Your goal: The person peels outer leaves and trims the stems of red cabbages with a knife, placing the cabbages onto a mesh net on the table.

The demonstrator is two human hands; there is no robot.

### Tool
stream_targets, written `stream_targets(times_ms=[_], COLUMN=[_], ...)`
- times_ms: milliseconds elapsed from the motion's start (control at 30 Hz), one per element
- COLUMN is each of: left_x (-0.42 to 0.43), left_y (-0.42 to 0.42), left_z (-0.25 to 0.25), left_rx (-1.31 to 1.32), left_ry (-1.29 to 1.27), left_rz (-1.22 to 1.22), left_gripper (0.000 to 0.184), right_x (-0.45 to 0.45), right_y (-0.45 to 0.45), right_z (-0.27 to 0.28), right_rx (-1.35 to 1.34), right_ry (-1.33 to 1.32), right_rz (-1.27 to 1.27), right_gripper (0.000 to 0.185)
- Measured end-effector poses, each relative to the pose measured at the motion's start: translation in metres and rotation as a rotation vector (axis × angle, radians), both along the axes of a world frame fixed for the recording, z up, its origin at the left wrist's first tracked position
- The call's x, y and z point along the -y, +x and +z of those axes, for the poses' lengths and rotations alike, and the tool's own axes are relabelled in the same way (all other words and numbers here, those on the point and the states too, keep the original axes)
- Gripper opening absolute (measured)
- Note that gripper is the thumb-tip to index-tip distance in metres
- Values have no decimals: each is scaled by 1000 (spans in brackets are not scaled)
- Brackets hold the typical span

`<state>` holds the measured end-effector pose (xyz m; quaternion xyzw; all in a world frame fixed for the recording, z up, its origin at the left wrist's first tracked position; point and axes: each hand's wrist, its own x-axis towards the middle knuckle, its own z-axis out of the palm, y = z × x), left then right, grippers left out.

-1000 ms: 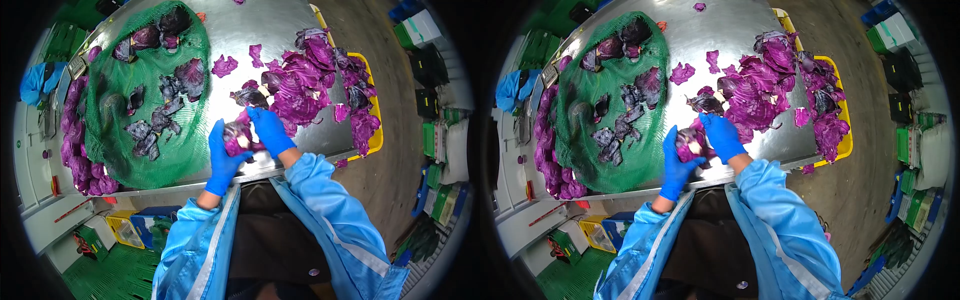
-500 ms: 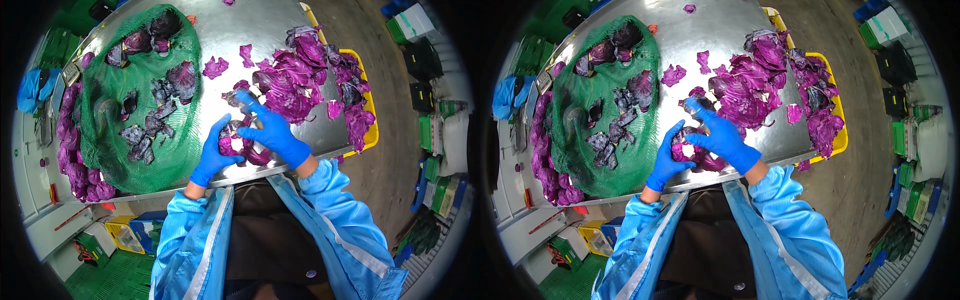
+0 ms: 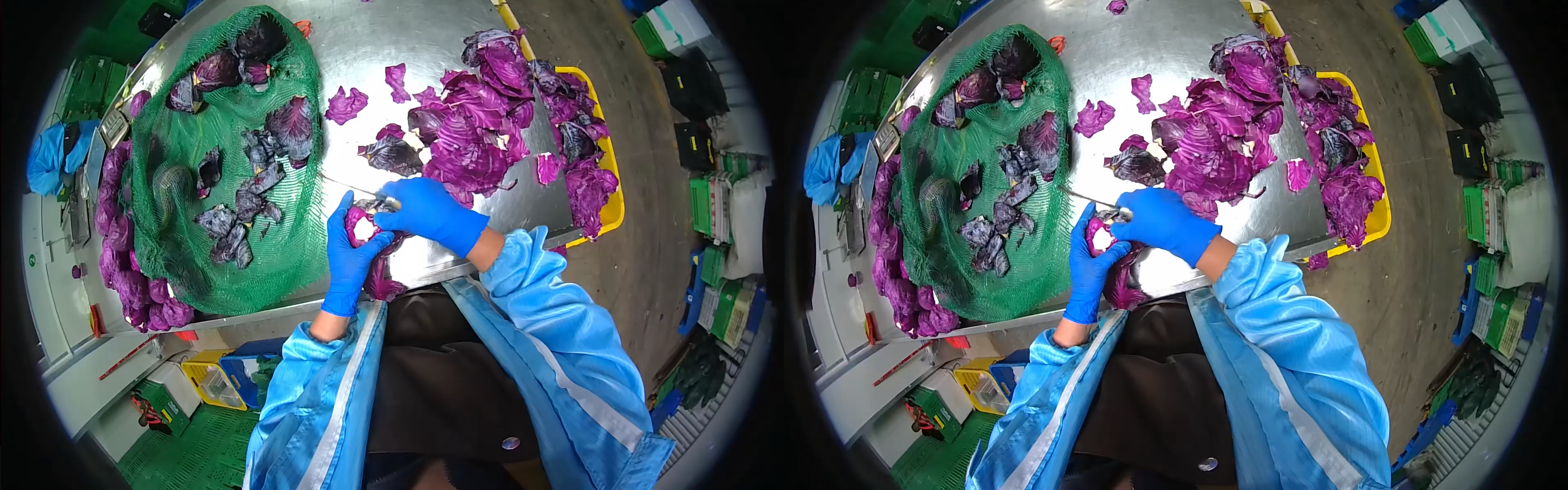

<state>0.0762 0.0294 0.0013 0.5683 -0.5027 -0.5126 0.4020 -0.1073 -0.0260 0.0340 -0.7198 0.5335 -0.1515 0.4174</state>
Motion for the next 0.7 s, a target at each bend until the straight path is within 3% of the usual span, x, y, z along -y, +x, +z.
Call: stream_targets(times_ms=[33,200,267,333,367,400,467,533,633,667,700], left_x=[-2,1,-4,-12,-15,-16,-10,-5,2,4,7], left_y=[1,1,9,13,12,12,13,13,11,10,10], left_z=[-3,3,0,6,-1,-1,-1,-2,-9,-6,-2], left_rx=[9,-143,-55,4,-180,-183,-169,-139,-238,-239,-257], left_ry=[11,109,55,-61,-31,-25,-47,-28,46,53,47], left_rz=[8,16,-30,-131,-74,-69,-68,-54,-45,-48,-78], left_gripper=[92,92,93,95,95,95,96,95,95,95,95], right_x=[0,8,13,11,2,-8,-22,-31,-32,-31,-29], right_y=[4,2,-9,-29,-35,-35,-22,-11,-9,-11,-14], right_z=[7,-15,-40,-52,-56,-58,-18,5,15,8,-5], right_rx=[-111,-18,2,-140,-140,-137,-23,174,-77,-78,124], right_ry=[-32,-35,-76,-19,8,44,-86,-67,-94,-88,-139], right_rz=[43,5,-218,-168,-218,-267,-398,-234,-12,-16,-129], right_gripper=[40,36,34,32,32,32,51,60,47,47,40])
